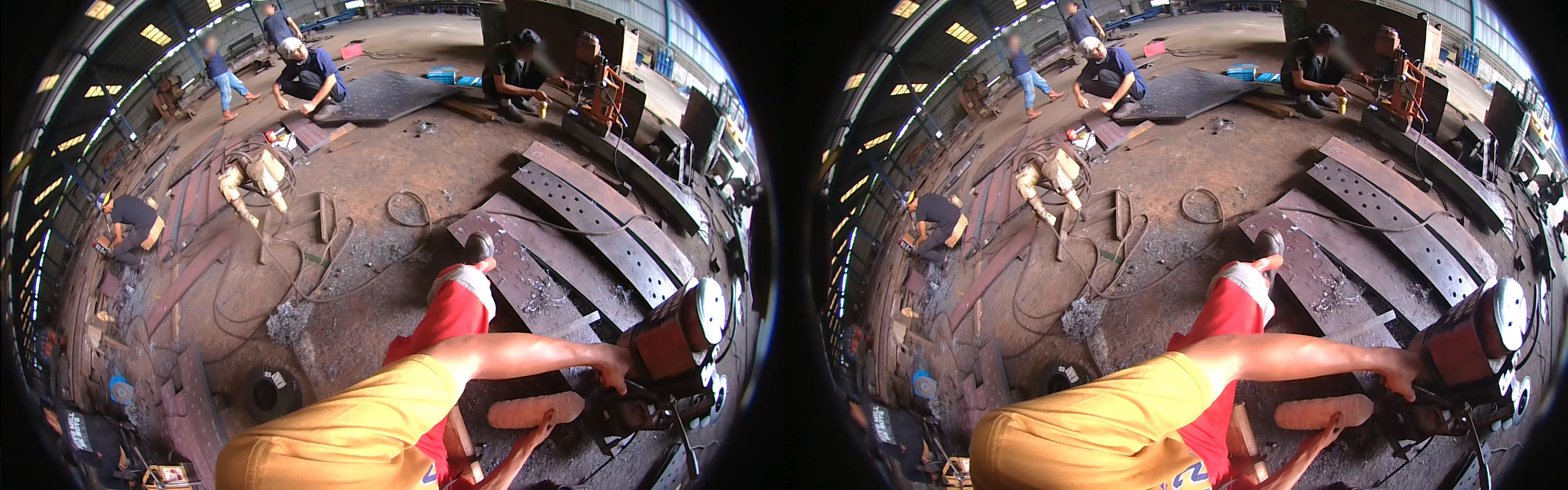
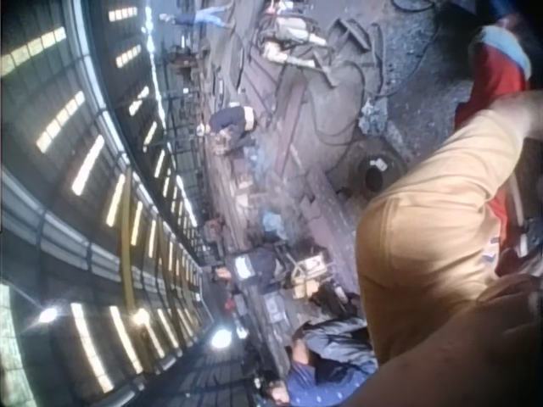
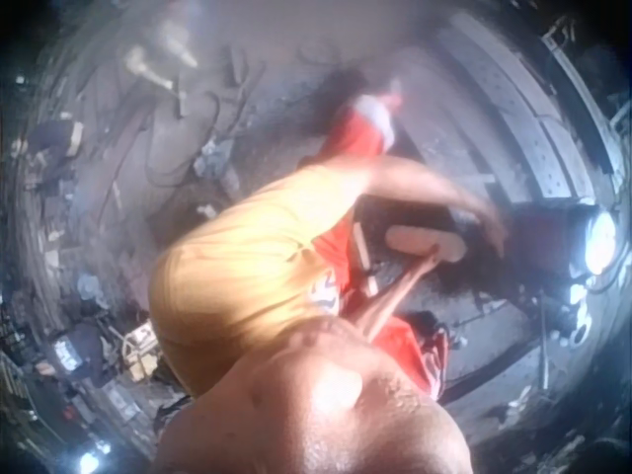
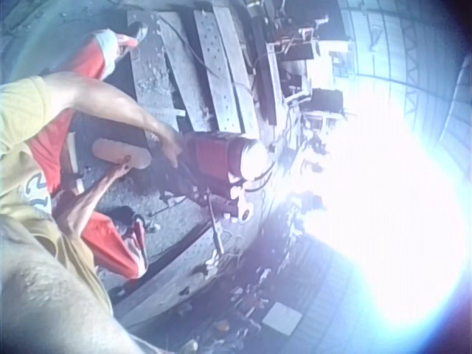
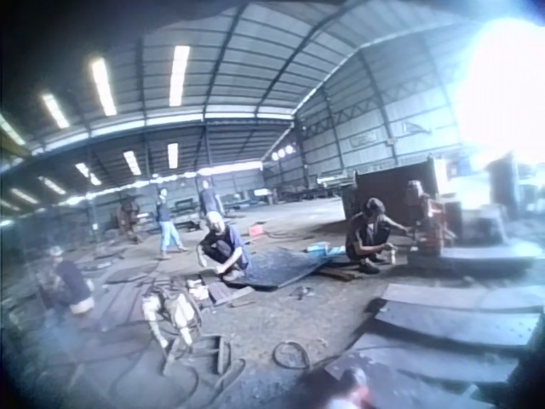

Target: The person operates a drill press on a metal plate, repeatedly applying liquid from a plastic bottle to the drilling area. The person also uses a metal file to scrape the surface of the metal plate between drilling cycles.

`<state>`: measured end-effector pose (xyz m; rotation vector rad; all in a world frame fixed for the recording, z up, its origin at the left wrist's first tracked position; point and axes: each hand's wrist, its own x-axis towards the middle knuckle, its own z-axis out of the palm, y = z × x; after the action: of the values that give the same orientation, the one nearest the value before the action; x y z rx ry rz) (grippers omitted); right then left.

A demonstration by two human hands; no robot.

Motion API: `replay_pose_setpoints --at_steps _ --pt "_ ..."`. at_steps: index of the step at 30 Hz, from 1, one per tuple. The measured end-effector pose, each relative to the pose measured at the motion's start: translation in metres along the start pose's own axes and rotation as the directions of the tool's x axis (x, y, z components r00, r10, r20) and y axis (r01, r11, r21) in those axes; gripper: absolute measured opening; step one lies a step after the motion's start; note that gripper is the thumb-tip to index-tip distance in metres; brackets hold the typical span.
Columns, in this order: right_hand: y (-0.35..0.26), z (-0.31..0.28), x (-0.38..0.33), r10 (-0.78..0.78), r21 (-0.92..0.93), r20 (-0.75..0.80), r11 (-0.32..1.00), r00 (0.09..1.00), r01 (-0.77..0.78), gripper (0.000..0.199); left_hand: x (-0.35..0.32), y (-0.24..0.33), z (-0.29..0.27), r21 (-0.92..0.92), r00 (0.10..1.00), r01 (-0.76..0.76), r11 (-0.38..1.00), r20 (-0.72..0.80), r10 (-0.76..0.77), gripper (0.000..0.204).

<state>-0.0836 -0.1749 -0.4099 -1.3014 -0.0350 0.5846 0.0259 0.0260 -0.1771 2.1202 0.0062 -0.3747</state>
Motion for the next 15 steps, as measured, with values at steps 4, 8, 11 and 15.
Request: replay_pose_setpoints --at_steps 4,8,11,15 --pt "0.009 0.013 -0.007 -0.040 0.054 -0.067 0.998 0.997 0.044 0.090 -0.001 -0.005 0.003 -0.030 0.997 0.081 0.996 0.007 -0.081 0.046" --pt "0.031 0.015 0.002 -0.048 0.029 -0.110 0.998 0.993 0.052 0.088 0.009 -0.007 0.004 0.057 0.999 0.047 0.997 -0.002 -0.047 0.047" --pt "0.056 0.007 0.002 0.007 -0.114 -0.124 0.993 0.992 -0.021 0.079 0.012 -0.035 0.011 0.072 0.996 -0.033 0.997 -0.081 0.039 0.062" --pt "0.072 -0.033 0.015 -0.028 -0.055 -0.215 0.998 0.976 0.017 0.072 0.014 -0.004 -0.005 0.245 0.902 -0.380 0.892 -0.117 0.416 0.073"
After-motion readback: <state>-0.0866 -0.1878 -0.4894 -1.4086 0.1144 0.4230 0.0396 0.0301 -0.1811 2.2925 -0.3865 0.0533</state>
